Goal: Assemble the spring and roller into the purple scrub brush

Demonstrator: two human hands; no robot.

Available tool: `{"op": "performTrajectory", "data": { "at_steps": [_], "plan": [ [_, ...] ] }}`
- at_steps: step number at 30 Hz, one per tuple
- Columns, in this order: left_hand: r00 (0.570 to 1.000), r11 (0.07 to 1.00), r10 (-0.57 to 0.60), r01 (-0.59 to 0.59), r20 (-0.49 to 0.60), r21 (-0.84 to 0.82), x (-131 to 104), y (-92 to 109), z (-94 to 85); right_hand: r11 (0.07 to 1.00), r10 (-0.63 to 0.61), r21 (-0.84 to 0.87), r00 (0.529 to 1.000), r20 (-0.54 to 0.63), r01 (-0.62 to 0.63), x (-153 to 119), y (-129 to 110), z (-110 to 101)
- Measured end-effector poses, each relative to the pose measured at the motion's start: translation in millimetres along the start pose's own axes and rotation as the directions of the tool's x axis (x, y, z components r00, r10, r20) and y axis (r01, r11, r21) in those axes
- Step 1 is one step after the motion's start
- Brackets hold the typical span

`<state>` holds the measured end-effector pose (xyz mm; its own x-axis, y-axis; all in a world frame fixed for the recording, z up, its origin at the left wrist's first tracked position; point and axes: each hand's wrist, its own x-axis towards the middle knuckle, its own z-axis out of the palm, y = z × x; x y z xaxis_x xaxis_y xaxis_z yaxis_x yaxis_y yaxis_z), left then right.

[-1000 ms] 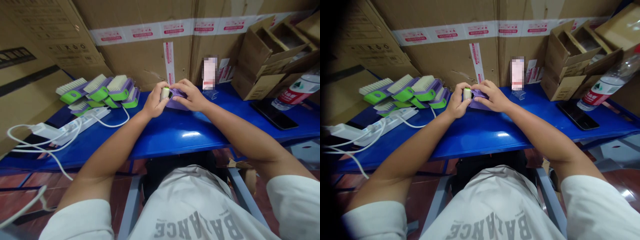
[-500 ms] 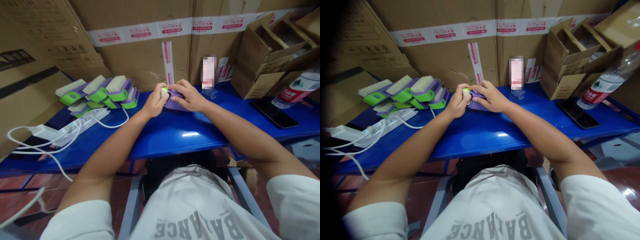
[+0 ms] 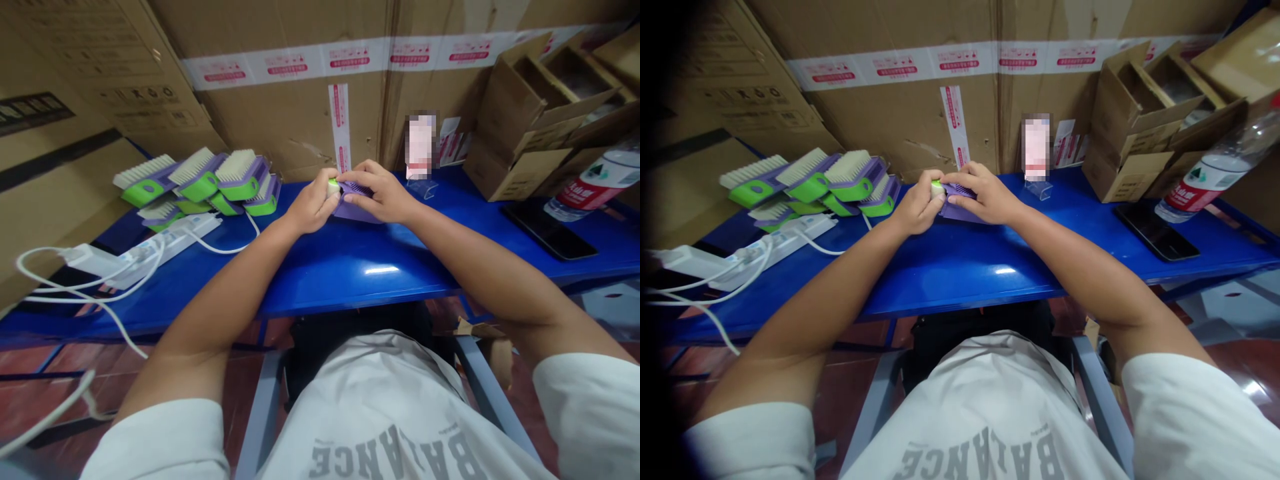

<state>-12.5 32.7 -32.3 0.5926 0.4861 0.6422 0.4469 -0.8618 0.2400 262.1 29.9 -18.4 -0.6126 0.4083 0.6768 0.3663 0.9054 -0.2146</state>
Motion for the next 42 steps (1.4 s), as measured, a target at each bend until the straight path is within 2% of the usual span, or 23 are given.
{"op": "performTrajectory", "data": {
  "at_steps": [4,9,14,19,22,26,31,39,42],
  "plan": [
    [1.000,1.000,-0.025,0.025,0.014,-0.017,-1,2,-0.3,0.999,0.040,-0.020,0.998,0.043,-0.039,0,-5,-7],
    [0.997,1.000,-0.012,0.013,0.080,-0.018,-3,5,1.5,0.998,0.045,-0.040,0.995,0.088,-0.042,-1,-6,-11],
    [0.992,0.996,-0.094,0.095,0.090,-0.004,-3,7,4.8,0.998,0.040,-0.049,0.994,0.106,-0.035,0,-4,-11],
    [0.970,0.977,-0.211,0.213,0.118,-0.002,-4,7,8.5,0.985,0.128,-0.137,0.979,0.162,-0.106,2,-9,-16],
    [0.949,0.959,-0.272,0.280,0.161,-0.030,-4,7,10.0,0.965,0.189,-0.221,0.955,0.227,-0.139,3,-13,-21],
    [0.931,0.945,-0.302,0.321,0.203,-0.065,-4,6,10.2,0.915,0.303,-0.363,0.895,0.326,-0.177,4,-17,-27],
    [0.924,0.942,-0.316,0.333,0.214,-0.050,-4,6,10.6,0.848,0.426,-0.480,0.826,0.368,-0.223,4,-23,-30],
    [0.947,0.964,-0.253,0.264,0.197,-0.031,-4,5,13.5,0.808,0.466,-0.542,0.813,0.350,-0.229,5,-23,-34],
    [0.936,0.959,-0.271,0.282,0.226,-0.017,-4,6,13.0,0.814,0.479,-0.529,0.794,0.375,-0.241,5,-23,-36]
  ]
}}
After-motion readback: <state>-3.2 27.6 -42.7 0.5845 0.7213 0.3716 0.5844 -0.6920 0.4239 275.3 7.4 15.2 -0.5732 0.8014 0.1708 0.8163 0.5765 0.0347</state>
